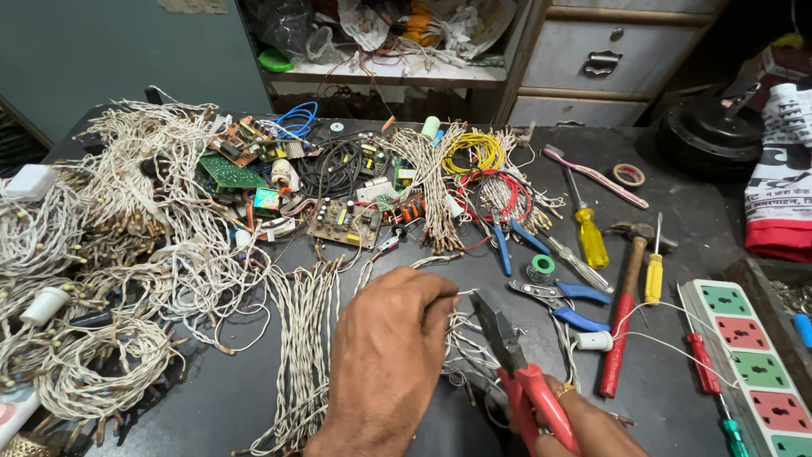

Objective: The person uses pliers to strip insulation from the ends of white electrical wires and then uses a screwdriver to twist the exposed strands. The person repeats this process on multiple wire ends on a cluttered workbench.

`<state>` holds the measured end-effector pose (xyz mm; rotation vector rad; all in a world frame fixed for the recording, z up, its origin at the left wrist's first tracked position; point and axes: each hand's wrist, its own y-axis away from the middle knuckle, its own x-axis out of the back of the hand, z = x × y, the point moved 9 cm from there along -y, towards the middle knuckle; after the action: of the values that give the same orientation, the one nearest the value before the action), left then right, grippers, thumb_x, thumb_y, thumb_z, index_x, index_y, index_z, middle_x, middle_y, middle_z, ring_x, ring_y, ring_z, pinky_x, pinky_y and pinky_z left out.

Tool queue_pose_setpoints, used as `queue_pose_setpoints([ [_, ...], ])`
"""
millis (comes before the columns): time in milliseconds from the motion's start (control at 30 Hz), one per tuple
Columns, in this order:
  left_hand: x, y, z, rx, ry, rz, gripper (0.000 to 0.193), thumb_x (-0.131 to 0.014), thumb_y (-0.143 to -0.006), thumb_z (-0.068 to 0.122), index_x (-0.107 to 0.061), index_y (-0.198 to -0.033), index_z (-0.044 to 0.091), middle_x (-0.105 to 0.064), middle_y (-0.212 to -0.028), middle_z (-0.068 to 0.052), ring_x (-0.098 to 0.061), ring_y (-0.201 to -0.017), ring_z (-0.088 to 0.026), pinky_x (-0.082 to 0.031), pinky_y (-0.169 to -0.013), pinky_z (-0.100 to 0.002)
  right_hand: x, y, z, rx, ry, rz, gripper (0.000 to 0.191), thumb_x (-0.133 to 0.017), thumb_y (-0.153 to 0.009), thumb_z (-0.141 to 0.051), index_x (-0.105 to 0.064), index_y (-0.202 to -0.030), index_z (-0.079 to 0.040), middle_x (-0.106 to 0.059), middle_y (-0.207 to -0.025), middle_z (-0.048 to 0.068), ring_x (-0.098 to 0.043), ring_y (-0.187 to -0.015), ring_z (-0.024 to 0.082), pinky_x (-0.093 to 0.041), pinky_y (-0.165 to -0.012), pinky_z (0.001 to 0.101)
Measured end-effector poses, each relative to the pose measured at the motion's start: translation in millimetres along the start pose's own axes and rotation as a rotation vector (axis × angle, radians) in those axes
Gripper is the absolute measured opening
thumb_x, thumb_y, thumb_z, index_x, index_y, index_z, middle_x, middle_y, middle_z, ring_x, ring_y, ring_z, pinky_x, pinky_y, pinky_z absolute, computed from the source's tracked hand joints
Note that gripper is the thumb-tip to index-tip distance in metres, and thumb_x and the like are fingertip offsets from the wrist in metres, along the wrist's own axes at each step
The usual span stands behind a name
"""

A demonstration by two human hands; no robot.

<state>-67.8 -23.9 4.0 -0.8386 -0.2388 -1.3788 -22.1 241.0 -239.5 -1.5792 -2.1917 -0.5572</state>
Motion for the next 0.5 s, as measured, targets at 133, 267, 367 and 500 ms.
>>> queue_pose_setpoints([
  [133,1,-1,-1,0.008,0.013,0.011,0.011,-0.074,-0.082,0.013,-0.077,-0.092,0.007,-0.073,-0.088,-0.01,-0.07,-0.083,-0.033,-0.053,-0.075,-0.042,-7,9,44,-0.119,-0.508,-0.221,0.055,-0.066,-0.095,-0.024,-0.053,-0.147,-0.008,-0.066,-0.13,0.013,-0.071,-0.117,0.028,-0.052,-0.104,0.0411],
  [267,2,-2,1,0.024,0.043,0.011,0.011,-0.074,-0.082,0.012,-0.077,-0.091,0.007,-0.074,-0.088,-0.01,-0.07,-0.082,-0.034,-0.053,-0.073,-0.042,-2,18,34,-0.206,-0.68,-0.337,0.052,-0.064,-0.097,-0.029,-0.054,-0.142,-0.006,-0.065,-0.122,0.014,-0.068,-0.108,0.028,-0.05,-0.096,0.0425],
  [367,4,-2,2,0.039,0.051,0.014,0.011,-0.074,-0.083,0.013,-0.077,-0.092,0.007,-0.074,-0.089,-0.01,-0.07,-0.082,-0.033,-0.053,-0.073,-0.042,8,20,8,-0.275,-0.717,-0.326,0.05,-0.063,-0.097,-0.032,-0.055,-0.139,-0.005,-0.064,-0.115,0.015,-0.065,-0.1,0.028,-0.048,-0.09,0.0436],
  [500,10,-2,0,0.078,0.058,0.027,0.013,-0.073,-0.083,0.012,-0.077,-0.095,0.008,-0.074,-0.089,-0.009,-0.071,-0.08,-0.032,-0.054,-0.07,-0.041,48,26,-30,-0.376,-0.675,-0.17,0.049,-0.061,-0.099,-0.037,-0.056,-0.134,-0.003,-0.063,-0.107,0.017,-0.062,-0.091,0.029,-0.046,-0.082,0.045],
])
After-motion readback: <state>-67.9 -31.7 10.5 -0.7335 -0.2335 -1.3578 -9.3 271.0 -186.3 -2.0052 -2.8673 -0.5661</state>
